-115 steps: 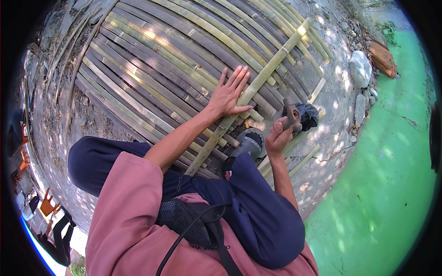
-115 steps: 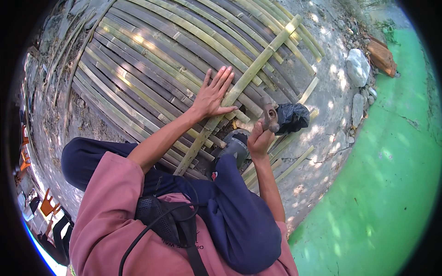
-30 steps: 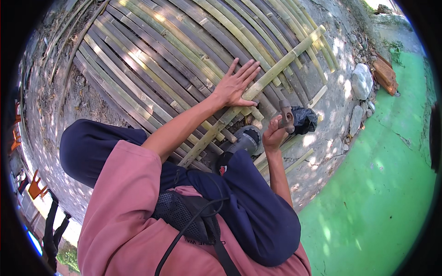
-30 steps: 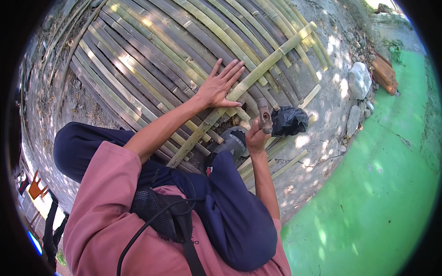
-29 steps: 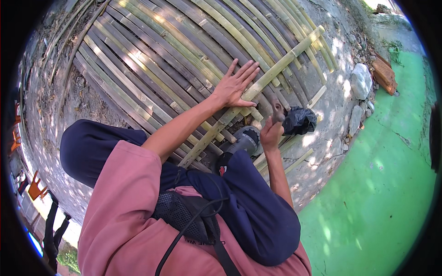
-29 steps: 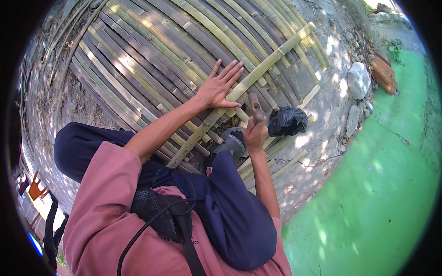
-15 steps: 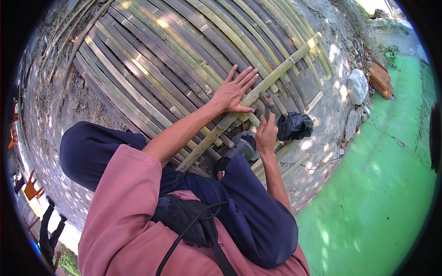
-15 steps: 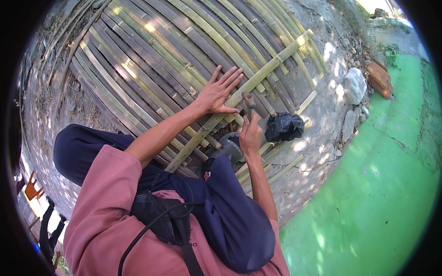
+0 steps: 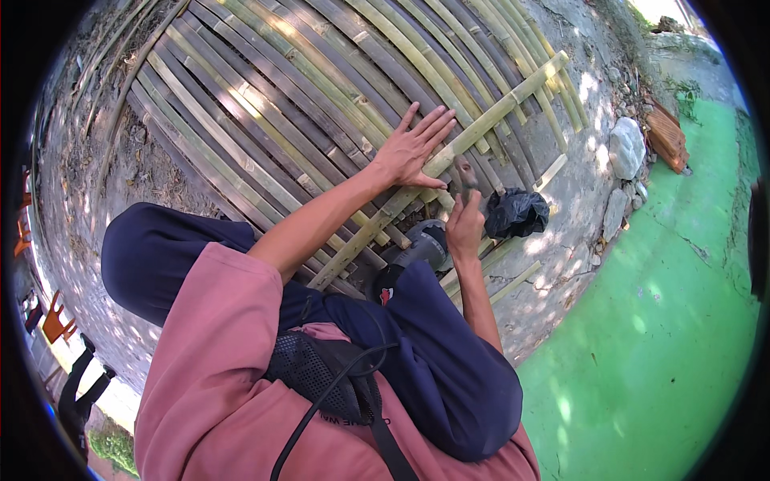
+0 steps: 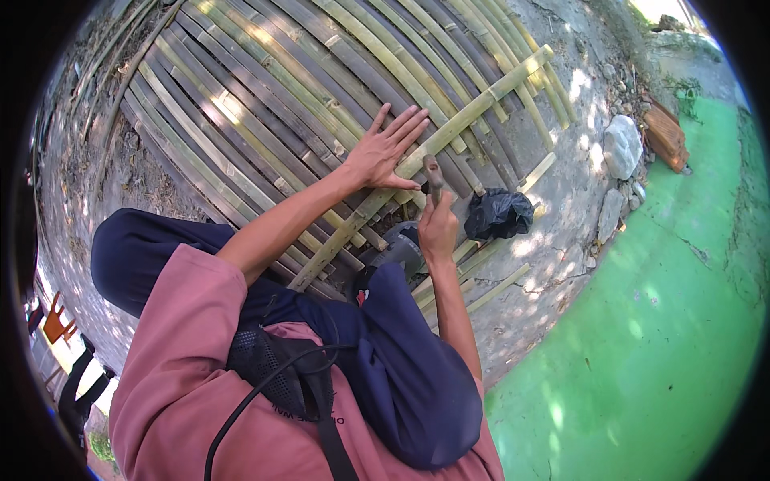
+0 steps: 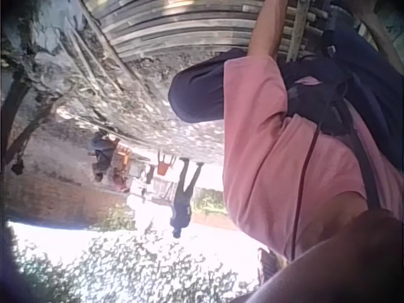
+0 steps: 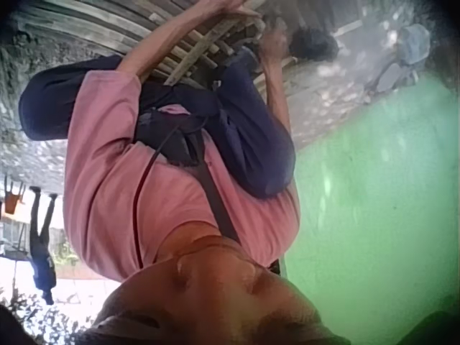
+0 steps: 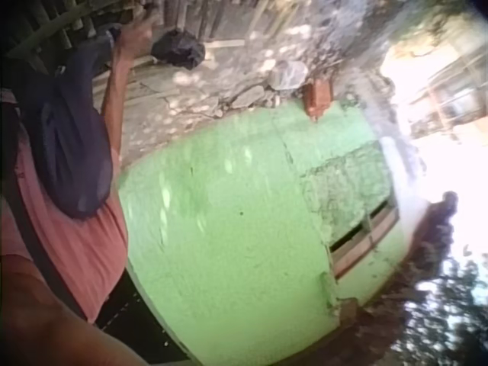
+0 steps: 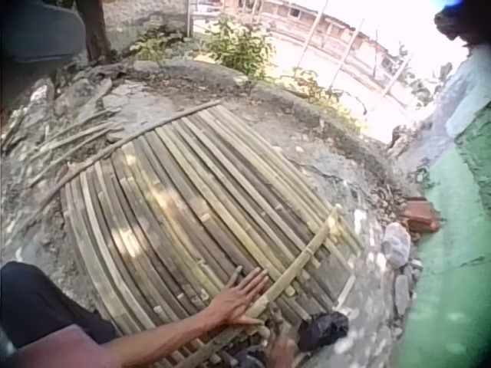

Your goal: The person arranges bamboo strips into a grid and secures them using small nails and a hammer.

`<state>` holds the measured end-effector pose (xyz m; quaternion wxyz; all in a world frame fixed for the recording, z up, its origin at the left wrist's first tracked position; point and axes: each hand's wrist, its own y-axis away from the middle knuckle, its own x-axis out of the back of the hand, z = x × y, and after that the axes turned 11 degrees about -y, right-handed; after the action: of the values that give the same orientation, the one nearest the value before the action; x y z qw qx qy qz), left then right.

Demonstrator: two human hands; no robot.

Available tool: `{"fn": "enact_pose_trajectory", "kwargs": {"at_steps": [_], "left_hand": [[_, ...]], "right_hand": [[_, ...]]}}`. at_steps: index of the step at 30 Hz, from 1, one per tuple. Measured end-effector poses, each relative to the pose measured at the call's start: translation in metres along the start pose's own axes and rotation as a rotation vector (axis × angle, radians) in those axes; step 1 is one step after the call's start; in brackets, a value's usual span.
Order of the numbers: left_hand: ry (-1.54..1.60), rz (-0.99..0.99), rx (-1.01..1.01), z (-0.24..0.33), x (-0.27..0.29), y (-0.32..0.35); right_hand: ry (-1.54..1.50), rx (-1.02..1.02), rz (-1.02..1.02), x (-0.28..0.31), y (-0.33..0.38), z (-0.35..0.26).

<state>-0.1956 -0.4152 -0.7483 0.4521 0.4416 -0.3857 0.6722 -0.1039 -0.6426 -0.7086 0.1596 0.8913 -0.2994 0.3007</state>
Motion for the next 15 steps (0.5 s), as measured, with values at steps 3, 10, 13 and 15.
{"fn": "enact_pose_trajectory", "kwargs": {"at_steps": [3, 10, 13, 15], "left_hand": [[-0.011, -0.002, 0.010, -0.010, 0.001, -0.005], [0.007, 0.015, -0.009, -0.004, 0.003, -0.004], [0.023, 0.020, -0.016, -0.008, -0.001, -0.002], [0.016, -0.009, 0.007, -0.006, -0.006, 0.015]], "right_hand": [[0.049, -0.045, -0.026, 0.003, -0.026, -0.025], [0.026, 0.178, 0.136, 0.013, -0.002, -0.012], [0.071, 0.006, -0.030, 0.006, -0.013, -0.026], [-0.109, 0.029, 0.063, 0.007, 0.003, -0.039]]}}
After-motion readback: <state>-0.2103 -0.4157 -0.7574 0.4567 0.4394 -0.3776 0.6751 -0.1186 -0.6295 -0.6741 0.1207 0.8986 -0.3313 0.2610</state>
